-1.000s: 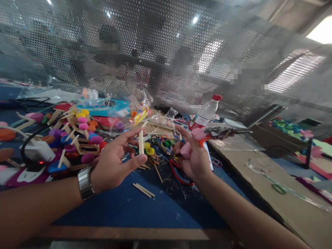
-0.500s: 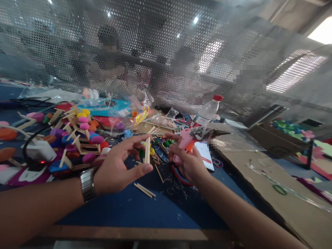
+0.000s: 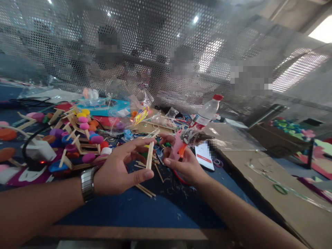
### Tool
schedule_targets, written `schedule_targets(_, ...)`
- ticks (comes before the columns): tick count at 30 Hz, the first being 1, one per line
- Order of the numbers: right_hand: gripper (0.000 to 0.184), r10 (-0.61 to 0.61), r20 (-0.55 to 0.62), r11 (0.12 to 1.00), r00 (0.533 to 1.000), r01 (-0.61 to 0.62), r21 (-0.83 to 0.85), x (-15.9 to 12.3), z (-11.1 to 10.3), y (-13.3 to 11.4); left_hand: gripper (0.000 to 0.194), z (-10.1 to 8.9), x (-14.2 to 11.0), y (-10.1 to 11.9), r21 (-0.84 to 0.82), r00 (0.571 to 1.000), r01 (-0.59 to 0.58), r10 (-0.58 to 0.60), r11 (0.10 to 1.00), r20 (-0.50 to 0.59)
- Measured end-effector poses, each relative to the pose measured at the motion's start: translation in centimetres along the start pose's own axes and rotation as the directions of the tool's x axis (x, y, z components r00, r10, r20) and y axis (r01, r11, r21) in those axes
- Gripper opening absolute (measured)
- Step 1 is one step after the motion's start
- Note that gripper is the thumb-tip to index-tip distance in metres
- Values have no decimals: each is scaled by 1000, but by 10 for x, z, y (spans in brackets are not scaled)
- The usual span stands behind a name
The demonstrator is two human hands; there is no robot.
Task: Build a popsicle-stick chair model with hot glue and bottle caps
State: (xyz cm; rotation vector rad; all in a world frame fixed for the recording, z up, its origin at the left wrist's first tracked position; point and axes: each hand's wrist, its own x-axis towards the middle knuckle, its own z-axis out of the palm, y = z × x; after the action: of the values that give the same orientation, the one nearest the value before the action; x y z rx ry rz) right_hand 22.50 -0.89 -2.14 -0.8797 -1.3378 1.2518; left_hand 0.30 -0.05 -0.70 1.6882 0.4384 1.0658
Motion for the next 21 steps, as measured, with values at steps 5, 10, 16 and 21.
schedule_targets(5,80,24,89,999,996,-26,23,-3,-2,3,63,2,-2,0,-121,996,44,-34,992,84)
schedule_targets(10,99,58,190,998,980,-62,13,-5,3,-4,63,3,-3,4,-121,993,51,-38,991,114)
schedule_targets(16,92,32,253,999,967,-29,-15,-5,1,-4,59,2,-1,3,-126,998,38,-33,991,45)
schedule_targets(21,88,32,246,998,969,-46,51,-5,0,1,53,0,1,3,-115,998,8,-15,993,-59)
